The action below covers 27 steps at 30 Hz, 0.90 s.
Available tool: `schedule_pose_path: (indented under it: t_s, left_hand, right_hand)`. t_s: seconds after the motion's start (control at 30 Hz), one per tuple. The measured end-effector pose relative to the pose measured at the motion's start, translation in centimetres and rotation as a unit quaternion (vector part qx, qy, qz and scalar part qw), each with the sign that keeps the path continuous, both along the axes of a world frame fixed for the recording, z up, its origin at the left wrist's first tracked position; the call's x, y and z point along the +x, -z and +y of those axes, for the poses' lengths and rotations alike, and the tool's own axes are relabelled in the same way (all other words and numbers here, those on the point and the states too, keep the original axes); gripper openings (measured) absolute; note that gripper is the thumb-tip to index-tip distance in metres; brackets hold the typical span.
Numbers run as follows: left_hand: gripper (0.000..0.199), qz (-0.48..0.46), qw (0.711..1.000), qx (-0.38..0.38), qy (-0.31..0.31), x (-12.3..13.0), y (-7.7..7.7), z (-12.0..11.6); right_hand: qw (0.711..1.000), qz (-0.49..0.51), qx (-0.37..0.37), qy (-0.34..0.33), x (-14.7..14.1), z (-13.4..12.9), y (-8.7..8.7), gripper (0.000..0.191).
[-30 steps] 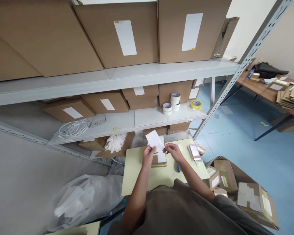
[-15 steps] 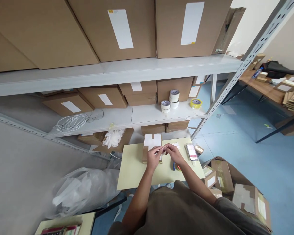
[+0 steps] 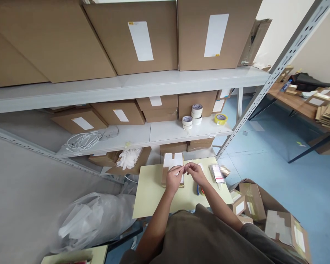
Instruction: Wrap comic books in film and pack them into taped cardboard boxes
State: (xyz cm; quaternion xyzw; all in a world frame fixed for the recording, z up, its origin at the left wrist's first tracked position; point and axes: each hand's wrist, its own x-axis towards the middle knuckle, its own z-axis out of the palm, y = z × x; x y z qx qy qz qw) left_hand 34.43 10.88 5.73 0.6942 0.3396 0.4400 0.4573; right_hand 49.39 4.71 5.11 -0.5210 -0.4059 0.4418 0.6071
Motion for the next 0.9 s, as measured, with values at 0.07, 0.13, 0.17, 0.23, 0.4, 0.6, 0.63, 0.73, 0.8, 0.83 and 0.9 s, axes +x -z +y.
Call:
schedule_pose_path:
  t_s: [0.07,0.13,0.17,0.23,0.4,0.6,0.63,0.73,0.8,0.83,0.9]
  left_hand:
    - [0.017,0.011,1.0,0.024,0.0,-0.1,0.2,0.2]
    - [0.018,0.017,0.999,0.039,0.004,-0.3,0.2,0.4]
    - [0.018,0.017,0.999,0.042,0.007,-0.4,0.2,0.4]
    - [0.018,0.016,0.999,0.035,0.018,-0.6,-0.1,0.5]
    - [0.026,-0.016,0.996,-0.074,0.037,-0.7,-0.5,0.9]
    - [0.047,-0.062,0.973,-0.224,-0.015,-0.5,0.6,1.2]
    - [0.049,-0.06,0.974,-0.22,-0.002,-0.4,0.8,1.2]
    - [0.049,-0.045,0.98,-0.181,0.066,-0.4,1.0,1.0]
    - [0.045,-0.038,0.981,-0.167,0.088,-0.5,1.2,1.1]
    - [0.044,-0.036,0.981,-0.168,0.087,-0.6,1.3,1.2]
    - [0.045,-0.037,0.981,-0.177,0.07,-0.8,1.6,1.4]
  right_hand:
    - [1.0,-0.005,0.0,0.002,-0.1,0.1,0.0,0.028]
    - [1.0,-0.003,0.004,0.004,-0.3,0.2,0.0,0.026]
    - [1.0,0.0,0.006,0.005,-0.4,0.3,-0.1,0.025]
    - [1.0,0.004,0.009,0.011,-0.5,0.4,0.0,0.024]
    - [1.0,-0.004,0.014,0.009,-0.7,0.6,0.3,0.025]
    - [1.0,0.006,0.02,0.008,-1.0,0.8,0.8,0.026]
    - [1.0,0.006,0.018,0.012,-1.0,0.8,0.9,0.026]
    - [1.0,-0.006,0.014,0.014,-1.0,0.8,1.0,0.026]
    - [1.0,-0.013,0.01,0.007,-0.8,0.7,1.1,0.025]
    - [1.0,-0.015,0.004,0.006,-0.8,0.6,1.2,0.024]
    - [1.0,-0.015,-0.018,0.019,-0.8,0.5,1.3,0.024]
